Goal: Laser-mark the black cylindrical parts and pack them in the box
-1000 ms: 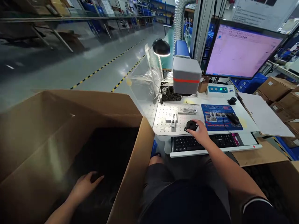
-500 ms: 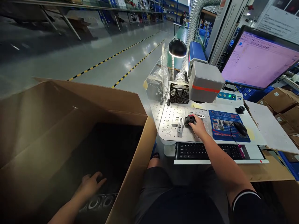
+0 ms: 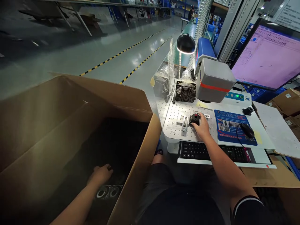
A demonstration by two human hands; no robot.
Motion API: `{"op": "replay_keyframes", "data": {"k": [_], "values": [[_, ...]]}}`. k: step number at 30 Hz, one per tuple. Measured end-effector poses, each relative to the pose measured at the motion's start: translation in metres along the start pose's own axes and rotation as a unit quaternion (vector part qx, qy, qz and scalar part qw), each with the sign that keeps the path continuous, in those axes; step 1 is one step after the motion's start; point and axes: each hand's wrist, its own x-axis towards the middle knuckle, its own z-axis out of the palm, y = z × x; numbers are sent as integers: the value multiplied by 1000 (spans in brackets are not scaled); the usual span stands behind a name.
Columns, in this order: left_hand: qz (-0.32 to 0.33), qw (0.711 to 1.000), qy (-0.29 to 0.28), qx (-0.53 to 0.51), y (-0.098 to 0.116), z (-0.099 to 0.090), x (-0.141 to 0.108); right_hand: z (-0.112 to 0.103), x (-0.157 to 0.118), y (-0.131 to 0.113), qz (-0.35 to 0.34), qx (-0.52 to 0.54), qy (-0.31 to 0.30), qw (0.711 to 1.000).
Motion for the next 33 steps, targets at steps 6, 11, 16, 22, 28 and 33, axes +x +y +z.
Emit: {"op": "replay_keyframes", "data": {"k": [6,11,16,22,28,33], "values": [[3,1000,3,7,8,-30,-44,10,-6,12,62,14,36,997],[-20,998,52,-32,8,-45,-110,20,-5,21,63,26,53,996],[-34,995,62,-69,17,-29,-153,18,-3,16,83,38,36,995],[-17,999,-19,-29,24,-20,-149,-21,-27,8,59,59,44,996],[-7,998,-52,-30,26,-11,-134,-66,-135,28,-36,59,31,997],[6,998,-54,-29,30,-4,-130,-60,-197,52,-37,30,-27,999]]}}
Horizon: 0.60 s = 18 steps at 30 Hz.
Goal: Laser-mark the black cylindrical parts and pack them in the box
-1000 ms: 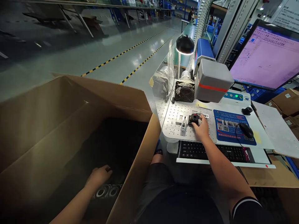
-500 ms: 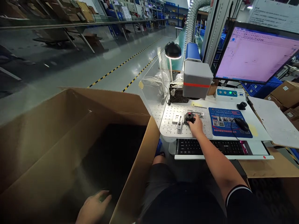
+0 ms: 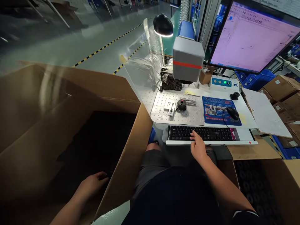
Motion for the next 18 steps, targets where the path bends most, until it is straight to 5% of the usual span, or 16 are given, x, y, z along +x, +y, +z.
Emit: {"op": "replay_keyframes", "data": {"k": [11,18], "values": [[-10,1000,7,-5,1,1,-1,6,2,15,-14,-30,-29,999],[-9,1000,-4,-7,0,1,1,1,46,-5,-28,-24,8,999]]}}
